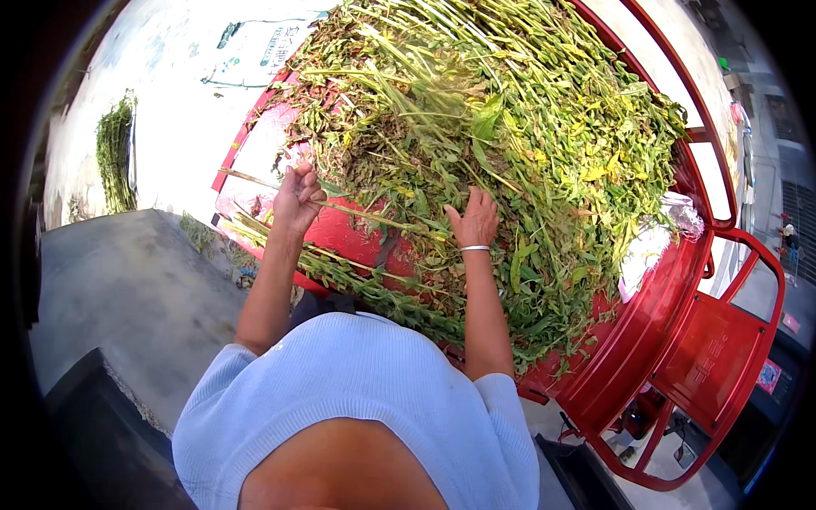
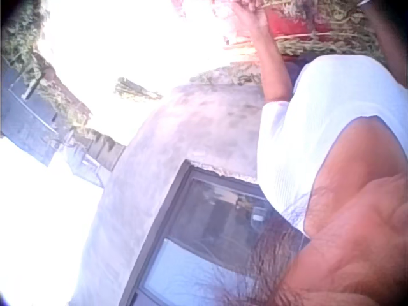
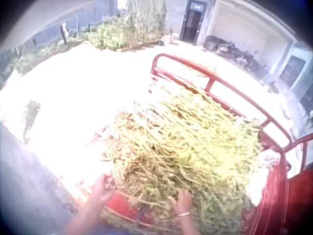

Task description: The person stands at the back of a red three-wheeled vehicle and sorts through a large pile of green leafy plants. They pick up bundles of plants, inspect them, and place them on the ground or back into the vehicle. The person also handles a dark, dried material found within the pile.

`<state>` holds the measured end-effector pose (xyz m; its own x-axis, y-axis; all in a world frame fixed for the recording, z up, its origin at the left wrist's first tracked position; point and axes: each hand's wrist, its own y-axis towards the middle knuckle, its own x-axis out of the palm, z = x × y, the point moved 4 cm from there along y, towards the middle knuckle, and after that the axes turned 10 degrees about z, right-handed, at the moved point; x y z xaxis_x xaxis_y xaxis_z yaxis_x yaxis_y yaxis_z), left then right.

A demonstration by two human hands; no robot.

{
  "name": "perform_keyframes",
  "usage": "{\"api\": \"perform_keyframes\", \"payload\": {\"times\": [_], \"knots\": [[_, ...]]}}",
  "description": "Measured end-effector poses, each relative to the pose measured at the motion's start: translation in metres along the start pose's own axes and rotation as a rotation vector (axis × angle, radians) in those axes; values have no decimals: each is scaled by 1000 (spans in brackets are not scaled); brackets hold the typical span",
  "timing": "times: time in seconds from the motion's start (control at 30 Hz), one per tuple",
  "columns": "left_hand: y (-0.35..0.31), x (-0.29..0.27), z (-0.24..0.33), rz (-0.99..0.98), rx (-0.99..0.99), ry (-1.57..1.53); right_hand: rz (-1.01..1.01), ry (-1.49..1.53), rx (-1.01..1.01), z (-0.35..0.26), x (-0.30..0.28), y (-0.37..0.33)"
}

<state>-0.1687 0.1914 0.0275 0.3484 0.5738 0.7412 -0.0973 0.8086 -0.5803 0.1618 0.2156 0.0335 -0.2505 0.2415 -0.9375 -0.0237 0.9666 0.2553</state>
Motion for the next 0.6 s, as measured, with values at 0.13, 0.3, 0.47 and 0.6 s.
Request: {"api": "perform_keyframes", "payload": {"times": [0.13, 0.3, 0.47, 0.6], "knots": [[-8, 5, -5, -51, -77, 38, -343, 71, 222, 68, 78, -25], [-32, 4, 0, -60, -78, 76, -358, 464, -43, -1, -10, -17], [-73, 64, -1, -254, 13, 139, -393, 454, -100, -22, -30, -42], [-91, 69, -3, -337, 7, 190, -413, 386, -160, -16, -27, -61]]}}
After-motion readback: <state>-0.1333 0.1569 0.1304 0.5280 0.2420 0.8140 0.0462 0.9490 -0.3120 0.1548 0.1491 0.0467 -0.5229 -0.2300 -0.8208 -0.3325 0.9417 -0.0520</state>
